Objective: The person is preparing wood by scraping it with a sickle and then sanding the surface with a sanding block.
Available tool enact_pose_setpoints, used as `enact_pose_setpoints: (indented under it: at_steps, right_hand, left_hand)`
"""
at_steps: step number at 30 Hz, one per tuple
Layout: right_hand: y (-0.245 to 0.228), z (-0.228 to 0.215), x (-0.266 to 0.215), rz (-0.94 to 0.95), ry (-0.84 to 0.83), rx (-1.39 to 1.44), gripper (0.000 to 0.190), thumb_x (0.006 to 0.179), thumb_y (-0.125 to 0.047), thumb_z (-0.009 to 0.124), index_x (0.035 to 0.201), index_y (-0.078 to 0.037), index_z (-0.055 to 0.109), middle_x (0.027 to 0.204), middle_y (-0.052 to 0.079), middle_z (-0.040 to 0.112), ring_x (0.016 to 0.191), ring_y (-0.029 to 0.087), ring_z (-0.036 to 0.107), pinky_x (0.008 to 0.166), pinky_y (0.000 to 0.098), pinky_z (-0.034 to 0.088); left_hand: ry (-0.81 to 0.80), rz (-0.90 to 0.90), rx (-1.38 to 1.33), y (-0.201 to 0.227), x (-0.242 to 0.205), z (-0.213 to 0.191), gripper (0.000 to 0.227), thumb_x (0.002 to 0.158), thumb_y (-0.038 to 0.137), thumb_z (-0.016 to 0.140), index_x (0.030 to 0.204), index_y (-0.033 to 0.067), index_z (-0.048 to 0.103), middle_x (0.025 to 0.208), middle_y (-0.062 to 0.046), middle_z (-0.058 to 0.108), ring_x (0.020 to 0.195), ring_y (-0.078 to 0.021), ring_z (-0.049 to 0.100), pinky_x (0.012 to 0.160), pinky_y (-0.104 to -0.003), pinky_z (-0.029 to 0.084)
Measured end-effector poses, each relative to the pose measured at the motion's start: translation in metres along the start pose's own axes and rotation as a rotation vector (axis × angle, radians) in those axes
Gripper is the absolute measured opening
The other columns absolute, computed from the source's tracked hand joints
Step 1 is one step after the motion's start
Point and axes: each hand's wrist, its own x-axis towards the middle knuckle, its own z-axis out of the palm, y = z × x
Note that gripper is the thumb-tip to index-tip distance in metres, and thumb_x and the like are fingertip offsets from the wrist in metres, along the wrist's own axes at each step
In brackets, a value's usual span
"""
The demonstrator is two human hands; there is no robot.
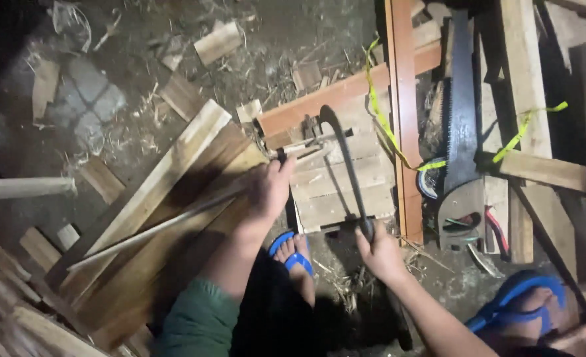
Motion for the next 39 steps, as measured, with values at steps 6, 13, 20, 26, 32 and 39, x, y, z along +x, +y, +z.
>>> enact_pose_setpoints:
  at_steps: [6,13,20,26,32,39]
  right_hand:
    - [-0.015,-0.008,0.016,0.151,-0.113,-0.064,0.034,0.094,-0.037,0.062,0.109,-0.007,0.065,0.07,0.014,0.074,0.058,0.031,0.072,0.057,0.0411,0.057]
    - [-0.036,-0.021,0.023,0.101,-0.054,-0.036,0.046,0.091,-0.046,0.067,0.109,-0.004,0.065,0.088,0.028,0.076,0.092,0.047,0.074,0.075,0.0579,0.059]
    - [-0.032,-0.02,0.019,0.138,-0.06,-0.038,0.053,0.09,-0.053,0.067,0.103,-0.002,0.069,0.089,0.029,0.076,0.095,0.047,0.074,0.078,0.058,0.058]
    - [-0.028,-0.015,0.027,0.137,-0.114,-0.063,0.047,0.09,-0.051,0.067,0.112,-0.01,0.068,0.091,0.023,0.079,0.095,0.042,0.076,0.078,0.0529,0.062]
    - [-0.014,-0.002,0.025,0.091,-0.091,-0.053,0.047,0.092,-0.048,0.065,0.1,-0.002,0.067,0.086,0.029,0.075,0.092,0.048,0.073,0.075,0.0585,0.058]
    - [-0.025,-0.008,0.017,-0.033,0.016,-0.023,0.032,0.094,-0.031,0.064,0.11,-0.004,0.059,0.077,0.016,0.074,0.066,0.037,0.074,0.062,0.0448,0.059]
  left_hand:
    - [0.133,0.151,-0.053,0.005,0.021,-0.009,0.006,0.09,0.014,0.073,0.095,0.0131,0.076,0.066,-0.008,0.057,0.053,-0.0309,0.053,0.052,-0.046,0.045]
    - [-0.555,-0.485,-0.204,0.034,0.06,-0.046,0.068,0.099,0.069,0.039,0.112,0.0122,0.073,0.114,-0.021,0.071,0.115,-0.0404,0.064,0.099,-0.047,0.048]
    - [-0.508,-0.488,-0.225,0.04,0.046,-0.055,0.067,0.105,0.061,0.036,0.114,0.0054,0.073,0.112,-0.028,0.069,0.116,-0.0448,0.062,0.105,-0.049,0.043]
    - [-0.625,-0.407,-0.166,0.043,0.051,-0.068,0.066,0.104,0.063,0.03,0.13,0.0138,0.066,0.125,-0.025,0.067,0.123,-0.0441,0.059,0.108,-0.051,0.043]
    - [-0.645,-0.666,-0.305,0.049,0.051,-0.066,0.082,0.099,0.075,0.03,0.128,0.0083,0.068,0.142,-0.02,0.058,0.142,-0.0395,0.042,0.12,-0.056,0.024]
    - [-0.122,0.131,0.217,-0.002,0.013,-0.004,0.03,0.095,0.021,0.054,0.123,0.0193,0.064,0.085,-0.012,0.068,0.071,-0.0365,0.067,0.066,-0.053,0.053]
